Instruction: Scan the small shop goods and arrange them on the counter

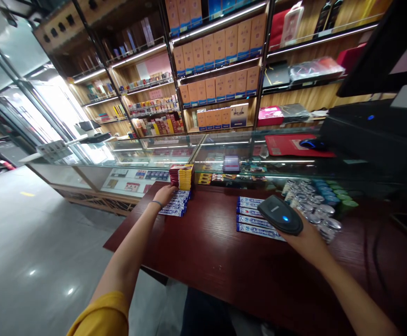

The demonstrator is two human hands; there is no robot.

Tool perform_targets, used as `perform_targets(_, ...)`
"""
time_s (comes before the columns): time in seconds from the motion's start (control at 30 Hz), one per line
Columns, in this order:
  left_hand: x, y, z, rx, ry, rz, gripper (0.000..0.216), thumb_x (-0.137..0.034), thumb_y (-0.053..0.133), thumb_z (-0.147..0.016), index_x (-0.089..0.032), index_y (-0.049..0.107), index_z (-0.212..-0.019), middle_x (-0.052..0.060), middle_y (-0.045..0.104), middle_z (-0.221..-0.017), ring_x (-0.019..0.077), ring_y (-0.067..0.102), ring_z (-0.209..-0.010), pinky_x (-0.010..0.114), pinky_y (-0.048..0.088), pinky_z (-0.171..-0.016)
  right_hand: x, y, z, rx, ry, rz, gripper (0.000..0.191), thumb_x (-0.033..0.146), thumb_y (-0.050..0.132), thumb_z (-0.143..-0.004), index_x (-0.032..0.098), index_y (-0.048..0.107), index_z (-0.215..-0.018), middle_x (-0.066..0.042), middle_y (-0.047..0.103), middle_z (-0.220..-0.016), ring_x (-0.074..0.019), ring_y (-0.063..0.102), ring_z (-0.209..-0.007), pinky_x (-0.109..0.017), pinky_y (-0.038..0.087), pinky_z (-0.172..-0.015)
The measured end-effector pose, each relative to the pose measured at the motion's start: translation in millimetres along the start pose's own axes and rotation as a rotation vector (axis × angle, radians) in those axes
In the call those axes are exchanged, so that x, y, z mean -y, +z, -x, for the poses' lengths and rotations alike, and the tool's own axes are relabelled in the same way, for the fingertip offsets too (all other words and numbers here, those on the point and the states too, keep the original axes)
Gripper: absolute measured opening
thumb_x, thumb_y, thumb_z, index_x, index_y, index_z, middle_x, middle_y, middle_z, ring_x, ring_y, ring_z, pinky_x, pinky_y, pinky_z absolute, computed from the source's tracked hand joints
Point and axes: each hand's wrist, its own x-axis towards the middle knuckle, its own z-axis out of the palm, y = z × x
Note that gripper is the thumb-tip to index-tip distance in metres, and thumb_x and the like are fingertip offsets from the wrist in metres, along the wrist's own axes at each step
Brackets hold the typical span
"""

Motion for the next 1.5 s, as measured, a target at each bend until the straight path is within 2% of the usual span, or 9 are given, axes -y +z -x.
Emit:
perform_targets(0.13,0,1,0,0.004,-0.004,-0.017,0.038,-0.007,0.059,-0.083,-0.022,0.073,-0.115,0.012,0.072,-0.117,0.0275,0.067,-0.110,0.038,0.050,-0.101,2,-1,0,-0.009,-0.006,-0.001,0.043,0.040,0.072,-0.077,0.025,0.065,-0.116,-0.008,0.079,-0.102,-0.0309,0.076,-0.091,-0.033,0.058,-0.073)
perform_targets(0.27,1,5,2,-0.017,-0.031,-0.008,0.041,-0.005,0.061,-0.080,-0.022,0.072,-0.116,0.011,0.072,-0.119,0.0266,0.067,-0.112,0.039,0.049,-0.104,5,0,0,-0.031,-0.014,-0.025,0.049,0.038,0.073,-0.077,0.024,0.062,-0.123,-0.008,0.078,-0.105,-0.0298,0.075,-0.095,-0.035,0.058,-0.081)
perform_targets(0.4,-8,15,5,-0.105,-0.041,0.025,0.037,-0.010,0.060,-0.084,-0.022,0.071,-0.117,0.012,0.070,-0.121,0.0277,0.065,-0.116,0.042,0.049,-0.106,7,-3,-2,-0.050,-0.020,-0.077,0.054,0.037,0.073,-0.078,0.024,0.059,-0.128,-0.008,0.077,-0.109,-0.0284,0.073,-0.100,-0.038,0.057,-0.090)
perform_targets(0.6,-66,42,4,-0.408,-0.072,0.188,0.028,-0.030,0.051,-0.097,-0.021,0.066,-0.120,0.014,0.067,-0.117,0.0301,0.062,-0.115,0.045,0.049,-0.105,4,-10,-7,-0.095,0.010,-0.132,0.058,0.038,0.077,-0.077,0.021,0.058,-0.129,-0.010,0.077,-0.110,-0.0292,0.072,-0.102,-0.042,0.057,-0.092)
perform_targets(0.7,-111,54,-1,-0.449,-0.013,0.304,0.028,-0.029,0.052,-0.098,-0.022,0.064,-0.122,0.012,0.066,-0.118,0.0290,0.060,-0.118,0.045,0.047,-0.108,2,-11,-10,-0.132,0.013,-0.183,0.058,0.038,0.077,-0.076,0.021,0.059,-0.129,-0.010,0.077,-0.111,-0.0293,0.072,-0.104,-0.044,0.057,-0.097)
perform_targets(0.87,-192,77,-13,-0.359,0.168,0.470,0.027,-0.024,0.056,-0.096,-0.023,0.067,-0.121,0.012,0.066,-0.118,0.0287,0.060,-0.117,0.045,0.045,-0.109,6,-17,-12,-0.178,0.022,-0.220,0.057,0.042,0.077,-0.077,0.020,0.059,-0.127,-0.011,0.076,-0.114,-0.0298,0.072,-0.106,-0.046,0.057,-0.097)
perform_targets(1.1,-271,119,-30,-0.174,0.276,0.624,0.026,-0.017,0.063,-0.090,-0.024,0.071,-0.113,0.011,0.066,-0.115,0.0287,0.061,-0.112,0.045,0.048,-0.104,15,-28,-10,-0.205,0.105,-0.221,0.063,0.049,0.076,-0.079,0.018,0.059,-0.131,-0.010,0.077,-0.093,-0.0307,0.074,-0.085,-0.041,0.062,-0.071)
perform_targets(1.27,-290,137,-33,-0.101,0.324,0.589,0.022,-0.019,0.064,-0.090,-0.024,0.074,-0.109,0.012,0.067,-0.110,0.0304,0.060,-0.109,0.046,0.047,-0.101,14,-30,-11,-0.224,0.126,-0.223,0.066,0.047,0.076,-0.079,0.019,0.056,-0.134,-0.009,0.077,-0.089,-0.0304,0.074,-0.085,-0.040,0.061,-0.069)
perform_targets(1.5,-289,145,-32,-0.075,0.344,0.503,0.016,-0.025,0.068,-0.090,-0.025,0.079,-0.102,0.013,0.068,-0.107,0.0311,0.059,-0.104,0.048,0.044,-0.100,16,-31,-9,-0.214,0.127,-0.186,0.058,0.045,0.077,-0.078,0.019,0.059,-0.127,-0.009,0.077,-0.091,-0.0287,0.074,-0.083,-0.037,0.060,-0.068)
